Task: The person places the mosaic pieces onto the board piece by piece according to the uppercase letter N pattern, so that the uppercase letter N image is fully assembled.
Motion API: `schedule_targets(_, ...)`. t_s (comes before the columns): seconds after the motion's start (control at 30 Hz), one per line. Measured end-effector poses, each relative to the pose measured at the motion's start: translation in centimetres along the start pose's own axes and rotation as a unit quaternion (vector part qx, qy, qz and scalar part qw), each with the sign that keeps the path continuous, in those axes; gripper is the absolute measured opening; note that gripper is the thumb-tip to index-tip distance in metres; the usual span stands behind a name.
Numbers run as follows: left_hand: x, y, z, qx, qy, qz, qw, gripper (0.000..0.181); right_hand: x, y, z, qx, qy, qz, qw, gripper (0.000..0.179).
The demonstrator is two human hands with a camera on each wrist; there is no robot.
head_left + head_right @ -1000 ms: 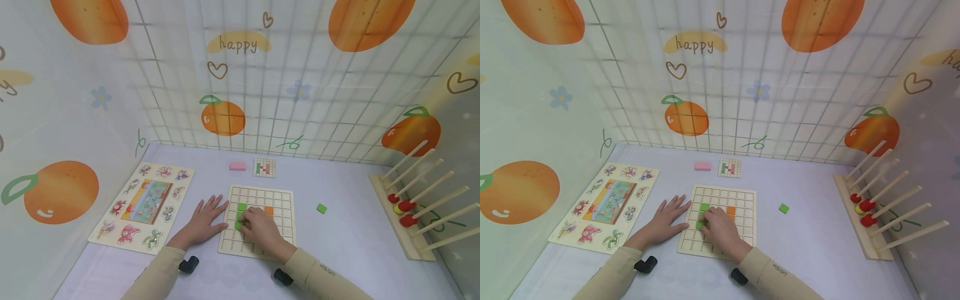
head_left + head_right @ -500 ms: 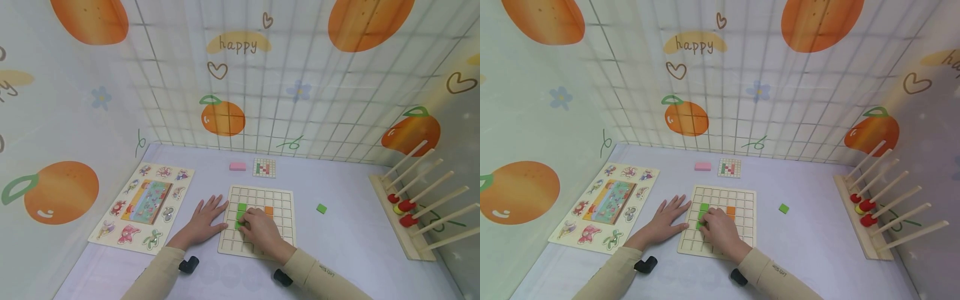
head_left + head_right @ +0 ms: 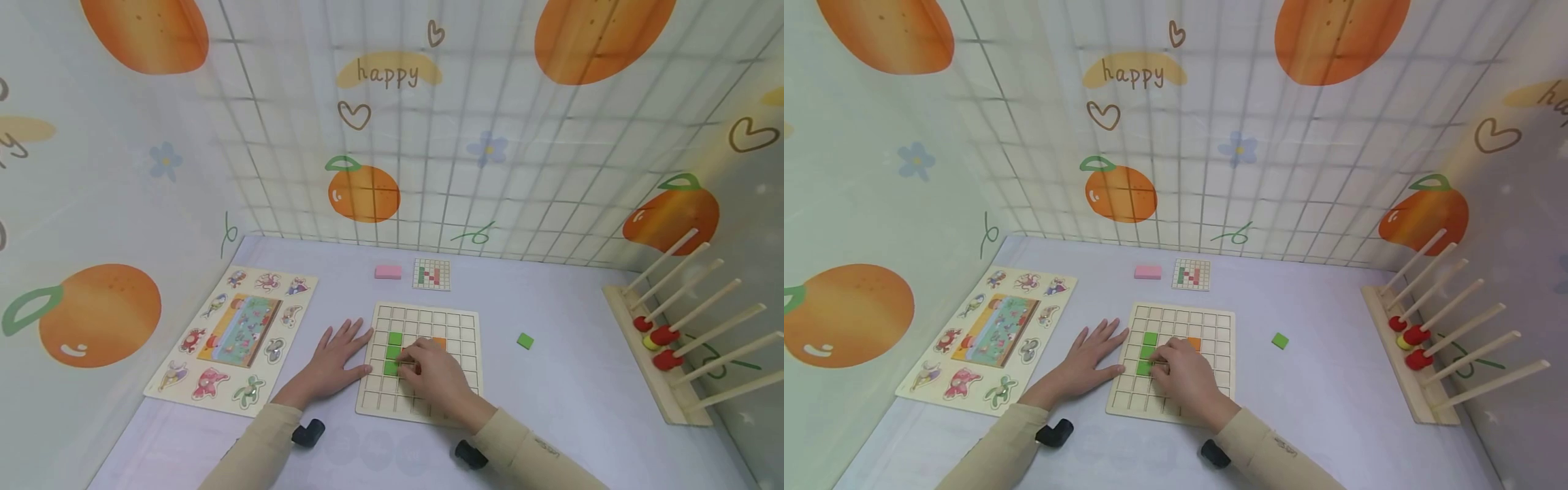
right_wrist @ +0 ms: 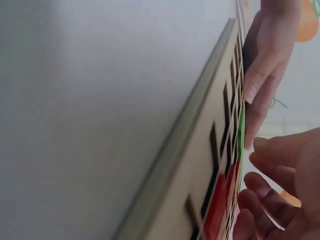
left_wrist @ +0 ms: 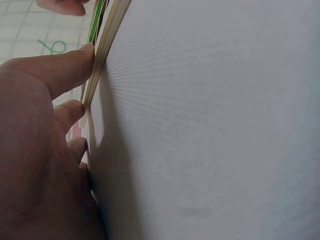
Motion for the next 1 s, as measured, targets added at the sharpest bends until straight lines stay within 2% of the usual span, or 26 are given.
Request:
schedule_targets(0.2,-0.1,-0.1,-0.1,0.001,0.001,0.002,1.0000,0.073,0.9,1.6,0.8,-0.010,0.012,-0.016,0.9998,0.008)
schedule_targets(0.43,-0.1,-0.4,-0.3,0.001,-0.001,0.005,1.0000,0.074,2.3,3.9,2.0,-0.009,0.021,-0.062,0.9978,0.008)
schedule_targets(0.5,-0.1,-0.4,-0.3,0.001,-0.001,0.005,1.0000,0.075,2.6,4.7,2.4,-0.023,0.018,-0.077,0.9966,0.008)
schedule_targets(0.67,-0.1,-0.3,-0.3,-0.001,0.001,0.005,1.0000,0.075,3.7,7.1,3.6,-0.044,0.022,-0.111,0.9927,0.010)
schedule_targets(1.0,-0.1,-0.2,-0.3,-0.001,-0.003,0.000,1.0000,0.075,6.3,12.4,5.9,-0.029,0.046,-0.161,0.9855,0.019)
Point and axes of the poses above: each hand's wrist, its own x-axis away from the middle knuckle, its own z-axis out of the back of the hand, y = z × x, the point moved 10 cm from there along -x, towards the middle knuckle, and after that the axes turned 13 degrees about -y, right-handed, at the moved point
